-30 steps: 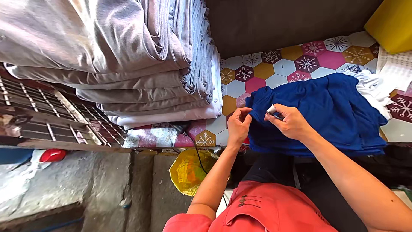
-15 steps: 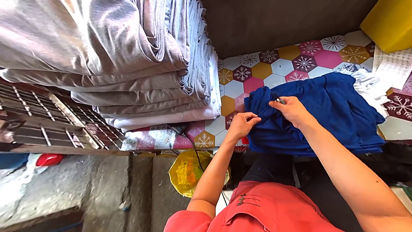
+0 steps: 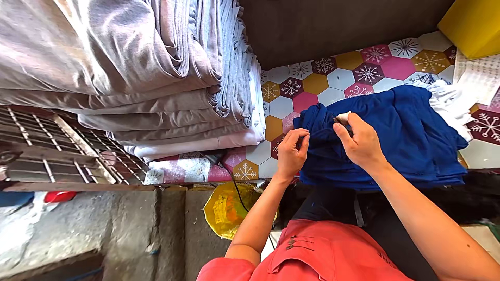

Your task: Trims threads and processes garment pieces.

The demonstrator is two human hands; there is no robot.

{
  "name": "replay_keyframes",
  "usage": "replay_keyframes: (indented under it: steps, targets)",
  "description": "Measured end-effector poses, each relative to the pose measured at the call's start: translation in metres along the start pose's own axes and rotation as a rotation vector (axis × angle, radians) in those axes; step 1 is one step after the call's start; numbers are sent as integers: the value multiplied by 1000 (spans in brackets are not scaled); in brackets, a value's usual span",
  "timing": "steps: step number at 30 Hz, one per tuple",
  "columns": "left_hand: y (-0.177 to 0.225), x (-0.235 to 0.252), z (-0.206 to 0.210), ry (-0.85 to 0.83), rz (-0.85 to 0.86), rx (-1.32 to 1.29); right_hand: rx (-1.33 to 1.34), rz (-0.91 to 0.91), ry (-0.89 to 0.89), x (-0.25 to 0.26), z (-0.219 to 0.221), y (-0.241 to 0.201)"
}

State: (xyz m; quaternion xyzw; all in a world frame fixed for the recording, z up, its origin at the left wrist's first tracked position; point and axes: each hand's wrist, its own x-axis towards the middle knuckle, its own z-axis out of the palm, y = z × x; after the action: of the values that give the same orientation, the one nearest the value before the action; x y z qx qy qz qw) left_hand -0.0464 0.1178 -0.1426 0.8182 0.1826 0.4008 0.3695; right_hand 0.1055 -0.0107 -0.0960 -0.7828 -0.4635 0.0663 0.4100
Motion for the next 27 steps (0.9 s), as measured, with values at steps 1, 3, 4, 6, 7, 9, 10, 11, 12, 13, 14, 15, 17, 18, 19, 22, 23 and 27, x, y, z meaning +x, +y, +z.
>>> replay_keyframes:
  steps: [1, 3, 4, 6, 7, 9, 10, 11, 12, 13, 14, 15, 17, 18, 19, 22, 23, 27]
  targets:
    - [0, 1, 1, -4, -3, 14, -16, -55, 11, -9, -1, -2]
    - [2, 2, 3, -23, -48, 35, -50, -190, 57, -26, 3, -4]
    - [4, 2, 5, -34, -88, 37, -56, -243, 83, -32, 8, -4]
    - [7, 2, 11, -53, -174, 31, -51, -277, 116, -38, 19, 0]
    - [9, 1, 14, -64, -216, 17, -44, -252, 112, -38, 24, 2]
    - [14, 1, 18, -76, -291, -15, -19, -134, 64, -34, 29, 8]
    - [15, 1, 19, -79, -328, -31, 6, -61, 26, -31, 30, 11]
    - [16, 2, 18, -82, -360, -41, 35, -1, -9, -29, 30, 15]
    - [16, 3, 18, -83, -382, -40, 78, 44, -34, -27, 30, 18]
    - [16, 3, 18, -82, -391, -35, 119, 68, -39, -26, 30, 20]
    - [16, 3, 18, -81, -390, -29, 142, 63, -21, -27, 29, 21]
    - [16, 3, 18, -79, -376, -21, 147, 34, 10, -29, 29, 20]
    - [17, 2, 18, -69, -321, 6, 120, -38, 67, -35, 27, 14]
    - [17, 2, 18, -59, -284, 20, 93, -74, 85, -37, 26, 9]
    - [18, 1, 18, -50, -254, 29, 65, -105, 99, -40, 26, 5]
    - [19, 0, 21, -33, -216, 31, 2, -140, 148, -44, 32, -1]
    - [19, -1, 21, -27, -214, 31, 1, -135, 158, -44, 34, -2]
    - [19, -2, 22, -14, -215, 51, -10, -100, 188, -46, 37, -4]
